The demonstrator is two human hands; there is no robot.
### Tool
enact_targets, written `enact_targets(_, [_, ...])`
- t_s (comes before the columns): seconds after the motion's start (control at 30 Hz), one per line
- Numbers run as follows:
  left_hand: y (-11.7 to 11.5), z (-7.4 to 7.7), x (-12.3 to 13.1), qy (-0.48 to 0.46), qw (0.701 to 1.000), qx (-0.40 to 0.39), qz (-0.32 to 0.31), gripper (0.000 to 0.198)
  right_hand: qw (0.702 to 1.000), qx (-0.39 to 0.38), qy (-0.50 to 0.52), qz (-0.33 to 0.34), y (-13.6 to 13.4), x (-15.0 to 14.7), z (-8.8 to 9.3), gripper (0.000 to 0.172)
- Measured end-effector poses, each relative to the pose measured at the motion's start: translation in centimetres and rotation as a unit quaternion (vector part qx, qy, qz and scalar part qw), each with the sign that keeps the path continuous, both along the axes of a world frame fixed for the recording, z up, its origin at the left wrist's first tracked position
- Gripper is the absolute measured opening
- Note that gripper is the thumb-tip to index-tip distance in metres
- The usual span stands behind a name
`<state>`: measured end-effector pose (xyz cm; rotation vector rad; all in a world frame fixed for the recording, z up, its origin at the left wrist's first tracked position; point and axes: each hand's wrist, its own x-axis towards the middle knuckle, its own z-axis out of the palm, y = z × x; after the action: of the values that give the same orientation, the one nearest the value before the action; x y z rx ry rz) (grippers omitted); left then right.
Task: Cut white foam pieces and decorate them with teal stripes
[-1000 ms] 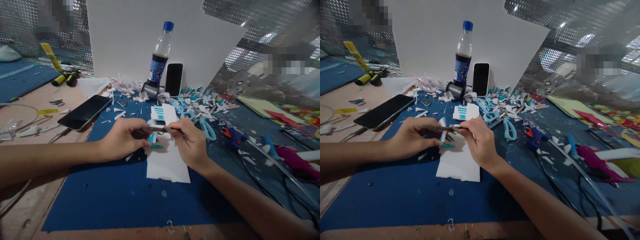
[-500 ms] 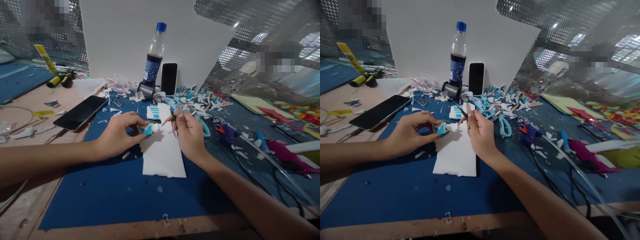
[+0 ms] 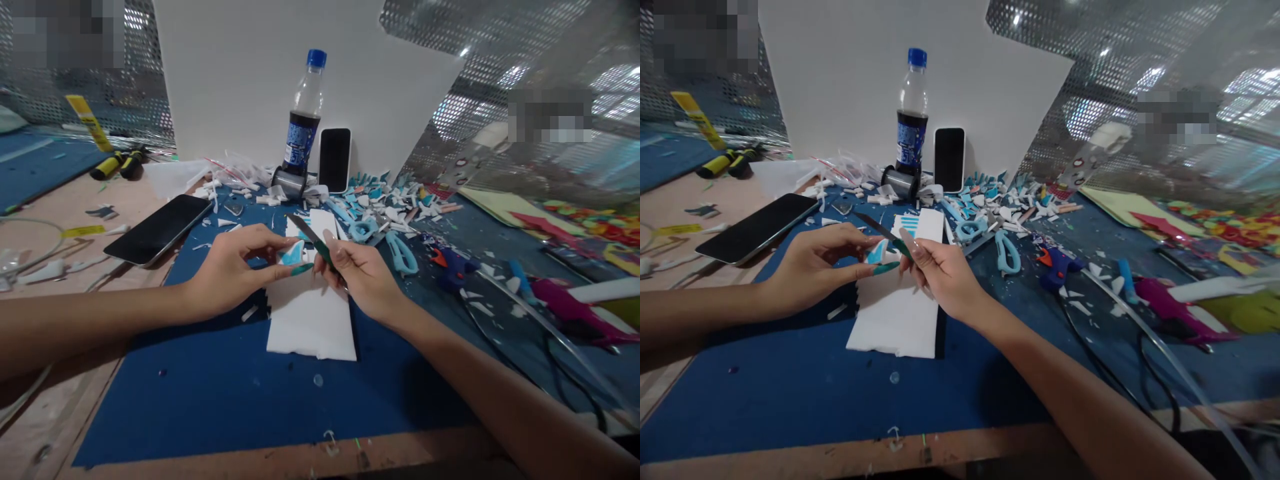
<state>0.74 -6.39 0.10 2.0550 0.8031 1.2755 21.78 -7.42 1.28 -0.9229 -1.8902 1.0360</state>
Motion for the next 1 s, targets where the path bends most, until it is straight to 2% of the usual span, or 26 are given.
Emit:
enact_targets(0.33, [0.20, -0.23, -0.01, -0.070, 0.997, -0.015, -0.032, 0.022, 0.999, 0.007, -0.036, -0.015, -0.37, 0.04, 0.33, 0.044])
enact_targets(0.83, [0.20, -0.06, 0.18, -0.084, 0.995, -0.032, -0.050, 0.014, 0.999, -0.001, -0.037, 0.008, -0.25, 0.04, 0.15, 0.046])
enact_targets(1.0, [0.23, 0.05, 0.18, -0.088, 0.992, -0.070, -0.056, 0.015, 0.999, -0.021, -0.036, 0.012, -0.37, -0.01, 0.13, 0.048])
